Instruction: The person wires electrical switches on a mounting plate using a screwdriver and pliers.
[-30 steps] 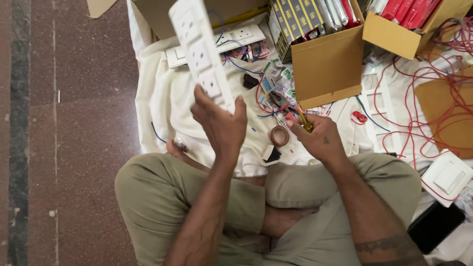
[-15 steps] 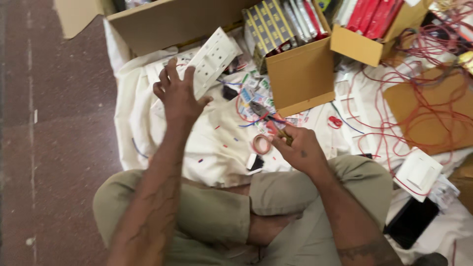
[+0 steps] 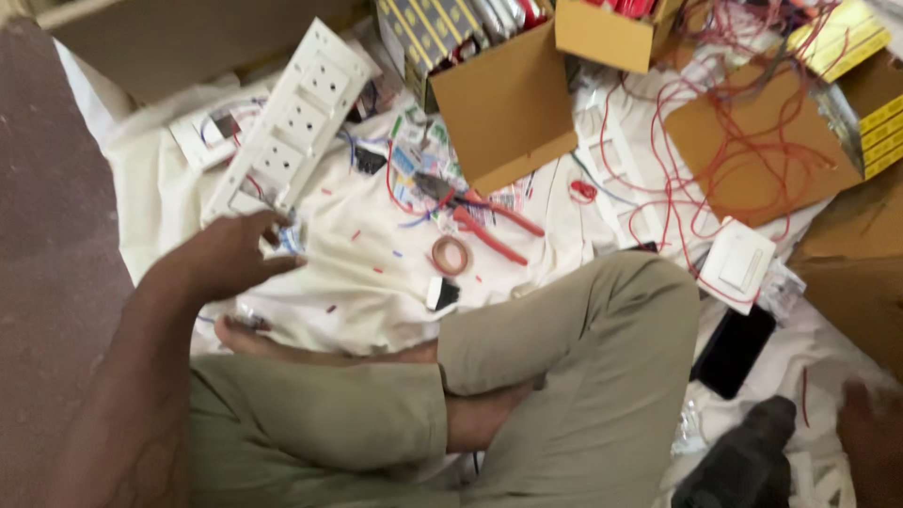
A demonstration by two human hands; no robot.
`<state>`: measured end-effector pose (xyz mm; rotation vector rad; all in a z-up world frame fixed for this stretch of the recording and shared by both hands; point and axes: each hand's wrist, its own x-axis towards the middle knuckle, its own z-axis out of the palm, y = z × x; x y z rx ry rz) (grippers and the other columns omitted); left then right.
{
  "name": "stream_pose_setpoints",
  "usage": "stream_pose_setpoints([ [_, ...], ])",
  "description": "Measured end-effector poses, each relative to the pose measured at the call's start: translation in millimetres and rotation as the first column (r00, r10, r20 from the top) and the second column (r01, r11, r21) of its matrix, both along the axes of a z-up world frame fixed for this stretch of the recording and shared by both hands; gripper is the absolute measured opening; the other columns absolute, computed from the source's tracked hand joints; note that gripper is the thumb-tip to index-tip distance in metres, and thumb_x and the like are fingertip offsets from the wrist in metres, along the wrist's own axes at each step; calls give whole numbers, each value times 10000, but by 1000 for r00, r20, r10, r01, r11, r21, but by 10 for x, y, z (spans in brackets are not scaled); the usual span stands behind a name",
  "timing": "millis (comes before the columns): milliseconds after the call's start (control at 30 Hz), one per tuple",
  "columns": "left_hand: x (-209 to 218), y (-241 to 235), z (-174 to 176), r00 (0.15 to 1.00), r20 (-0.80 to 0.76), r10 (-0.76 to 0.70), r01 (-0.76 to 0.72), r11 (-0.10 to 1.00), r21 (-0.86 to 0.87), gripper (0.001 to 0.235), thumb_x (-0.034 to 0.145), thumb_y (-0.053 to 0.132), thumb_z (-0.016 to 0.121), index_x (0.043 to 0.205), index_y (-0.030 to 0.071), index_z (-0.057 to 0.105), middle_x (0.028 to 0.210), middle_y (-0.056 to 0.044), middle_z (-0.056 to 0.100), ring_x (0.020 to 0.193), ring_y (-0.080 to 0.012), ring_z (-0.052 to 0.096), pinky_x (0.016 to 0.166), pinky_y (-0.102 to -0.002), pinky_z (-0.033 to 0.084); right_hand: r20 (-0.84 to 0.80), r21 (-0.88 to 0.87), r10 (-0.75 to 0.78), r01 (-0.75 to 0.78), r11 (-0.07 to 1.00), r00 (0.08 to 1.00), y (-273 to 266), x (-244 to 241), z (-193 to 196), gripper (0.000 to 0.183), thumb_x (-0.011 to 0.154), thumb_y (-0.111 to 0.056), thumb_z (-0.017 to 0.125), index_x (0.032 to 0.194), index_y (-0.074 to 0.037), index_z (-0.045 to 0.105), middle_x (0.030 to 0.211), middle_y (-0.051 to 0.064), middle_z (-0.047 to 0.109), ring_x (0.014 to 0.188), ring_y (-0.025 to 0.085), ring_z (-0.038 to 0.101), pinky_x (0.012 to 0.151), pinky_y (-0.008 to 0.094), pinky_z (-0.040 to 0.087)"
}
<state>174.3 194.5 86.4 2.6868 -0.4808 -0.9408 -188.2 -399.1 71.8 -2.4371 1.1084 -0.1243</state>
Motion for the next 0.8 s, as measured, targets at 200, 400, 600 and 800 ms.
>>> stream_pose_setpoints([
  [200,34,-228,64,999,31,13,-8,987,-163,620,834,418,764,1320,67,604,1120,-166,750,1025,-349,722,889,-447,564,-100,-2,58,-58,998,993,43,455,117,286,1112,-252,712,1130,33,701,884,89,679,775,148,604,738,298,465],
  [400,-20,-283,119,1000,16,-11,13,991,-130,592,827,408,772,1287,70,616,1100,-152,755,1013,-333,729,890,-433,568,-99,-14,47,-48,999,994,-125,929,479,297,1070,-267,724,1162,13,691,917,110,686,811,186,621,762,320,483],
  [600,-63,-274,157,1000,29,11,-7,990,-141,590,838,404,765,1301,70,615,1101,-157,753,1008,-337,731,885,-434,566,-128,-22,28,-31,999,991,-162,666,407,326,1028,-282,736,1194,-7,681,950,131,693,847,224,638,785,341,501],
  [800,-13,-244,23,1000,22,-20,22,996,-87,607,844,412,763,1319,68,607,1093,-162,758,982,-351,736,870,-448,571,-178,-29,6,-12,1000,984,-152,235,269,370,986,-297,747,1226,-27,672,983,152,700,883,261,656,809,363,518],
])
